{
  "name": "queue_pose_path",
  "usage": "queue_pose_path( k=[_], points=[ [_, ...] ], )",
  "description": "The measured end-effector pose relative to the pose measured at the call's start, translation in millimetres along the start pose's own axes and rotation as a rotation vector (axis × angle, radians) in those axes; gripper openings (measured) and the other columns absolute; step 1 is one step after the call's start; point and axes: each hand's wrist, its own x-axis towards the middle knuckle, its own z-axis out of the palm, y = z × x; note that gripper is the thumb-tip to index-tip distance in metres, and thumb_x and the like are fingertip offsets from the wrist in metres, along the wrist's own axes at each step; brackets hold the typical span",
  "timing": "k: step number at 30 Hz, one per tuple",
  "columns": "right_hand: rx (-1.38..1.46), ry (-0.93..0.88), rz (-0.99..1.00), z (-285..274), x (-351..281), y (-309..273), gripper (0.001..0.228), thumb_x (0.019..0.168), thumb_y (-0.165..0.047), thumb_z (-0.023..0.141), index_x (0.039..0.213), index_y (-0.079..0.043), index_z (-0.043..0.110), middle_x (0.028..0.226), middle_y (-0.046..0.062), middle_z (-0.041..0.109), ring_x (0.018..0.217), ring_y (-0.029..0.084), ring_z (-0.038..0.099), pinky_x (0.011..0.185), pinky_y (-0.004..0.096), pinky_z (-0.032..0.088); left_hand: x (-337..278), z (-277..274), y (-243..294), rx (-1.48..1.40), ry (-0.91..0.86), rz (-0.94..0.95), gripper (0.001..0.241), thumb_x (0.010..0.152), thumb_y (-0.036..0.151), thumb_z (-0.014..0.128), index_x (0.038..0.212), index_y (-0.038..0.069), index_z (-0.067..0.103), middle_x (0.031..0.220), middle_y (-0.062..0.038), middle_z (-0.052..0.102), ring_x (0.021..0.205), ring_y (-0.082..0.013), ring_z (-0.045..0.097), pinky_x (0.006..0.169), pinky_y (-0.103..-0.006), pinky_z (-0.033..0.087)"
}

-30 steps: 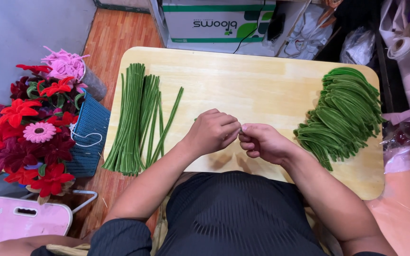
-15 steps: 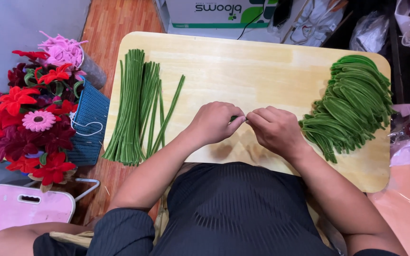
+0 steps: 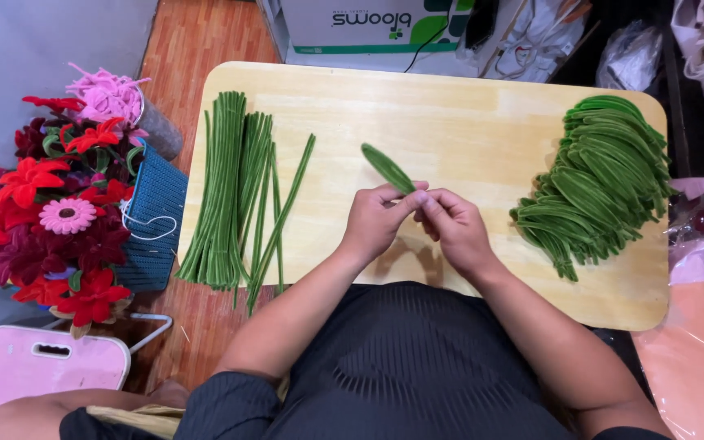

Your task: The person sits at a low table and wraps green material around thin green stems by hand. They repeatedly pick up a stem, wrap it, and place the finished item into a pile on the right side of the table.

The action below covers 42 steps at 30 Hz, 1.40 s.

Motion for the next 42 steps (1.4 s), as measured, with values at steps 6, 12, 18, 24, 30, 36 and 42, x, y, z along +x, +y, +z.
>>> queue_pose_path(
  k=[6,12,18,24,30,36,42],
  points=[
    [-0.043,-0.025,-0.025,4,3,11,0.026,0.110,-0.012,0.052,0.089,-0.005,0.066,0.060,0.001,0.048,0.054,0.007,0.042,0.049,0.022,0.037,5,6,2,-0.220,0.138,-0.035,0.018,0.089,0.020,0.084,0.103,0.008,0.082,0.093,-0.009,0.080,0.087,-0.0056,0.066,0.082,-0.0264,0.056],
    [-0.094,0.005,0.006,4,-4,3,0.024,0.109,-0.014,0.054,0.089,-0.008,0.067,0.055,0.000,0.044,0.054,0.007,0.039,0.052,0.022,0.037,24,-6,-9,-0.216,0.307,0.082,0.022,0.090,0.015,0.084,0.109,0.007,0.080,0.113,-0.015,0.078,0.112,-0.0174,0.067,0.102,-0.0365,0.053],
    [-0.091,0.032,0.025,-2,-13,0,0.022,0.107,-0.013,0.056,0.089,-0.007,0.067,0.054,0.001,0.044,0.054,0.008,0.041,0.053,0.022,0.037,36,-13,-12,-0.211,0.457,0.203,0.030,0.087,0.011,0.086,0.116,0.010,0.078,0.110,-0.014,0.079,0.094,-0.0087,0.067,0.089,-0.0315,0.059],
    [-0.346,0.216,-0.154,-39,-31,-19,0.017,0.105,-0.011,0.063,0.091,-0.008,0.072,0.061,0.003,0.056,0.061,0.010,0.048,0.062,0.026,0.046,52,-61,-15,-0.219,0.597,0.250,0.025,0.096,0.007,0.073,0.121,0.004,0.074,0.094,-0.009,0.075,0.070,-0.0067,0.061,0.074,-0.0198,0.056],
    [-0.779,0.524,-0.537,-134,-43,-49,0.007,0.100,-0.004,0.079,0.107,-0.002,0.080,0.097,0.016,0.066,0.084,0.031,0.063,0.072,0.040,0.053,24,-47,2,0.020,0.365,0.262,0.019,0.094,0.005,0.076,0.112,0.004,0.078,0.084,-0.010,0.072,0.069,-0.0088,0.058,0.072,-0.0221,0.055],
    [-0.889,0.767,-0.594,-242,-48,-33,0.012,0.106,-0.006,0.085,0.118,-0.007,0.083,0.105,0.018,0.067,0.091,0.034,0.064,0.084,0.043,0.051,16,-37,-7,0.070,0.255,0.211,0.016,0.095,0.000,0.074,0.110,0.002,0.076,0.096,-0.013,0.075,0.074,-0.0121,0.062,0.074,-0.0251,0.056],
    [-0.871,0.779,-0.428,-255,-46,-40,0.019,0.105,-0.001,0.080,0.124,0.001,0.079,0.107,0.013,0.065,0.102,0.027,0.061,0.088,0.037,0.050,11,-27,8,0.185,0.229,0.056,0.014,0.096,0.012,0.071,0.108,0.005,0.075,0.104,-0.007,0.077,0.088,-0.0127,0.069,0.077,-0.0252,0.059]
  ],
)
